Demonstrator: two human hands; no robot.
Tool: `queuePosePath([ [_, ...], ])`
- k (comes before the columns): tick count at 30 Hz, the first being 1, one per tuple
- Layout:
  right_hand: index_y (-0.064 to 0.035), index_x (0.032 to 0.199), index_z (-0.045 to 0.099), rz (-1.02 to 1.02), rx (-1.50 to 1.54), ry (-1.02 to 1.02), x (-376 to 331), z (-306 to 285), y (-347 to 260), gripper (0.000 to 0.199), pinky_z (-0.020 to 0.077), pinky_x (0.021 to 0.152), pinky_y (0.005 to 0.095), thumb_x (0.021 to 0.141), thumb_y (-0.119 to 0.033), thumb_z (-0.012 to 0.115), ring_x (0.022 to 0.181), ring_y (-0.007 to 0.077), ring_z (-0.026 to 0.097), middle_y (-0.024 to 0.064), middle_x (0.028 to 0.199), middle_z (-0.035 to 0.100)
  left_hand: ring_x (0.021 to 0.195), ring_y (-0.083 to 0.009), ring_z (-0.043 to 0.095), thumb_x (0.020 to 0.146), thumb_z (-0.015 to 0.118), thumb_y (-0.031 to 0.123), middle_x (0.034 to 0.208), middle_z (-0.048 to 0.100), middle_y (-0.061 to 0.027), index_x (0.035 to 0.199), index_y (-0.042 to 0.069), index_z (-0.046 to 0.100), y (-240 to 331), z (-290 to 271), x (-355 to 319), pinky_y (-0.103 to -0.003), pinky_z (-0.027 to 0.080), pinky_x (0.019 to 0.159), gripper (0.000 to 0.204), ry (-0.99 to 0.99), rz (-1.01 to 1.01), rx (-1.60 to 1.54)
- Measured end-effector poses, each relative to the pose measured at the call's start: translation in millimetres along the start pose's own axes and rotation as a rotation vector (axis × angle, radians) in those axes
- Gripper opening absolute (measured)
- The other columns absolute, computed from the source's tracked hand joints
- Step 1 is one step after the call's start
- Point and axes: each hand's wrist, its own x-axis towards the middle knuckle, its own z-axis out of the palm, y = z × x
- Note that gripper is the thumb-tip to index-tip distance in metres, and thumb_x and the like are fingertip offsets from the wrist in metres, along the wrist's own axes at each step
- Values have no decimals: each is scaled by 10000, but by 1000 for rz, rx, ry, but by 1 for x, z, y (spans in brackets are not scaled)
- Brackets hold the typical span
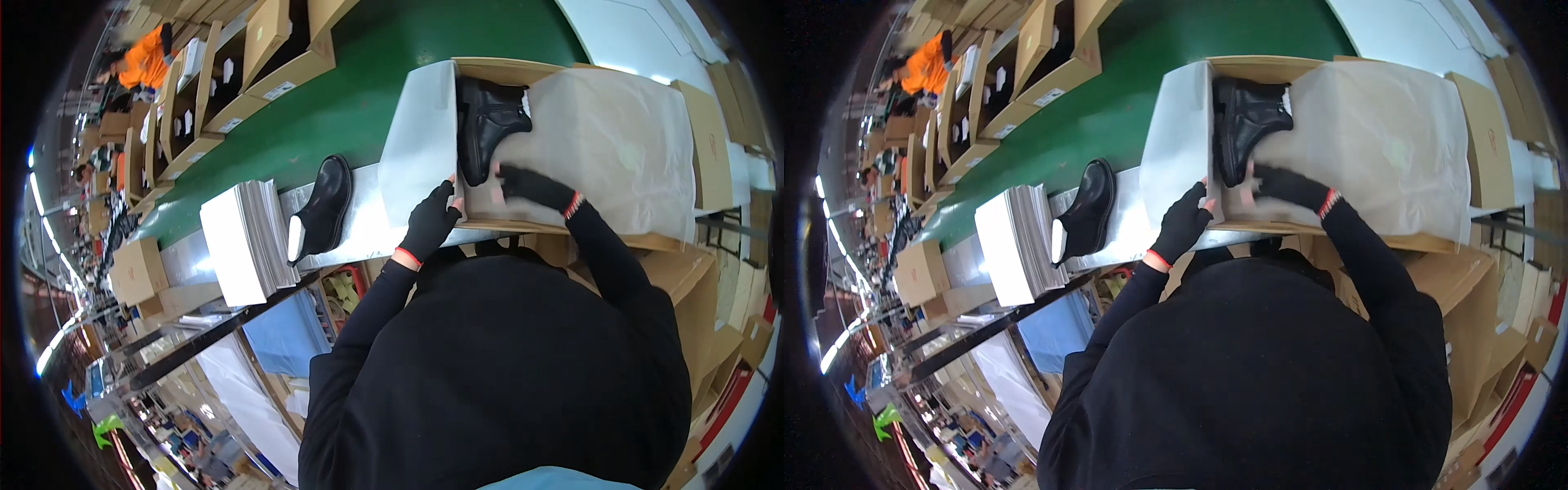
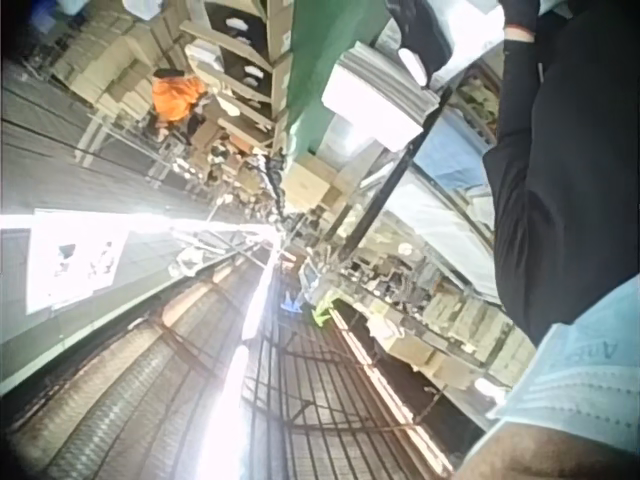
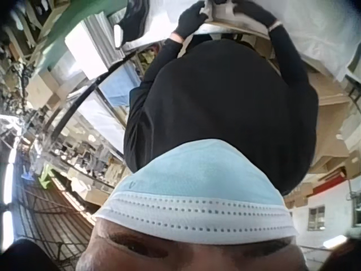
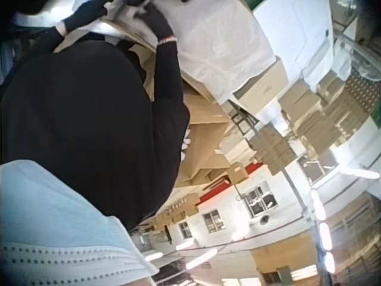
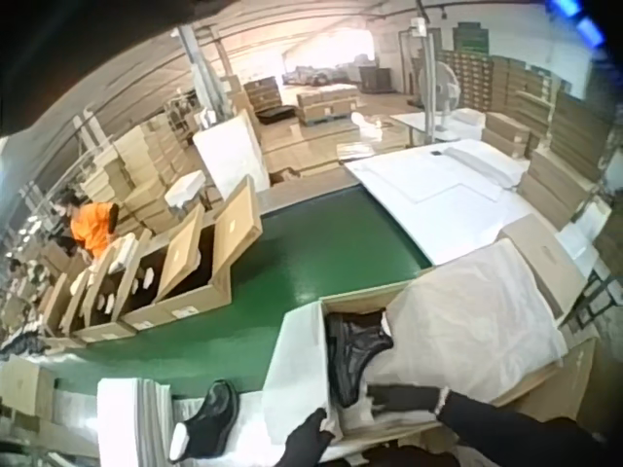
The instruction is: The person packs black shoes into cardboard boxes on a conveyor belt. They line the boxes with white tissue paper, place the shoes inside, add white stuffing material, and cover the contents with more tissue paper before closing the box lids.
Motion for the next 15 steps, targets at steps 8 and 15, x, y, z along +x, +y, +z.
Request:
queuePosePath([
  [8, -117, 1144, 662, -145, -606, 277, -80, 39, -40, 338, 470, 806, 436, 821, -210, 632, 842, 324, 606, 163, 933, 666, 749, -349, 661, 937, 536, 382, 865, 691, -115, 1398, 107, 377, -9, -25, 23, -435, 498, 666, 560, -29, 105, -24],
  [15, -83, 1170, 640, -157, -610, 413, -80, 23, -96, 356, 428, 944, 396, 842, -222, 644, 1056, 299, 559, 133, 1117, 645, 741, -340, 667, 913, 556, 361, 763, 701, -107, 1251, 58, 513, 9, -77, 70, -418, 489, 661, 456, -28, 347, 41],
])
